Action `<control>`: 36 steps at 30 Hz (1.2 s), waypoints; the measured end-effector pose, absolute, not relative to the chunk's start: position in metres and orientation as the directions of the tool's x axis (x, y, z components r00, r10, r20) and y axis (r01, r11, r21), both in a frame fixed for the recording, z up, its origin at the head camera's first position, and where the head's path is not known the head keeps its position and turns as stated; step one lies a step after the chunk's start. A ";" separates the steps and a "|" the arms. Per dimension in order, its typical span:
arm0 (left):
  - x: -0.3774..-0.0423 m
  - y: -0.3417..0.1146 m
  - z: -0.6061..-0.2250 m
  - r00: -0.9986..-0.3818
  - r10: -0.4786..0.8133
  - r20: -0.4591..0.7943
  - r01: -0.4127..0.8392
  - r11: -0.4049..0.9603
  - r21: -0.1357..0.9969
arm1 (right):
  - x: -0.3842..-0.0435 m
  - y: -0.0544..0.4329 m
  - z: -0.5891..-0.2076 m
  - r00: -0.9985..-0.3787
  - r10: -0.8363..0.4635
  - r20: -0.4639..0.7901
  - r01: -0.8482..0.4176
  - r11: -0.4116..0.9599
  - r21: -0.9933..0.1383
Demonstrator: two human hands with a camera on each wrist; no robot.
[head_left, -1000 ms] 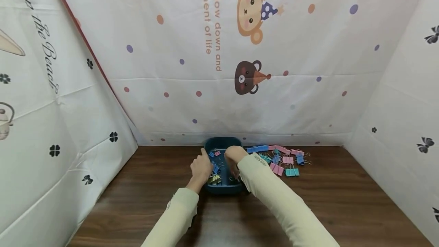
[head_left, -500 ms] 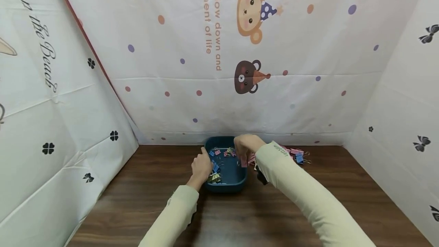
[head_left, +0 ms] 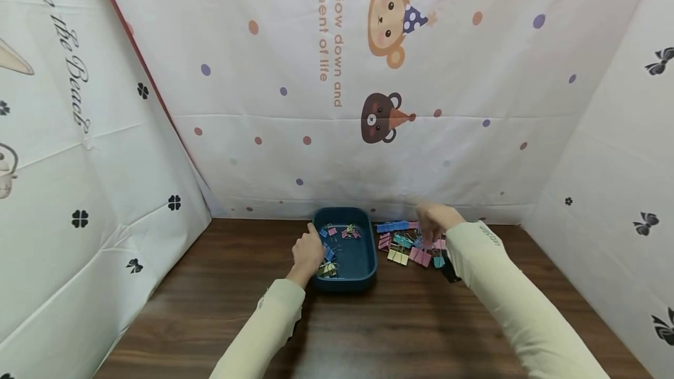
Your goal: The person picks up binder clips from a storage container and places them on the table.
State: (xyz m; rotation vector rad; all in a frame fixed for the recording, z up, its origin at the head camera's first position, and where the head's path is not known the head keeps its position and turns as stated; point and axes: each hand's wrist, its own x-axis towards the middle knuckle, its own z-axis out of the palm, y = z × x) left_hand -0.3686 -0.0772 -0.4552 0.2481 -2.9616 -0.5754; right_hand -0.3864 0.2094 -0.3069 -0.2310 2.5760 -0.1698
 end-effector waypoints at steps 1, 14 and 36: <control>-0.369 -0.077 -0.456 -0.980 -0.181 0.080 -0.138 0.915 0.378 | -0.387 0.219 -0.312 -0.850 -0.179 -0.495 -0.107 0.980 -0.169; -0.369 -0.078 -0.458 -0.979 -0.184 0.090 -0.138 0.917 0.374 | -0.376 0.311 -0.374 -0.971 0.020 -0.237 0.114 0.914 -0.389; -0.372 -0.077 -0.454 -0.978 -0.189 0.087 -0.141 0.909 0.391 | -0.370 0.320 -0.429 -0.982 0.150 -0.117 0.188 0.855 -0.483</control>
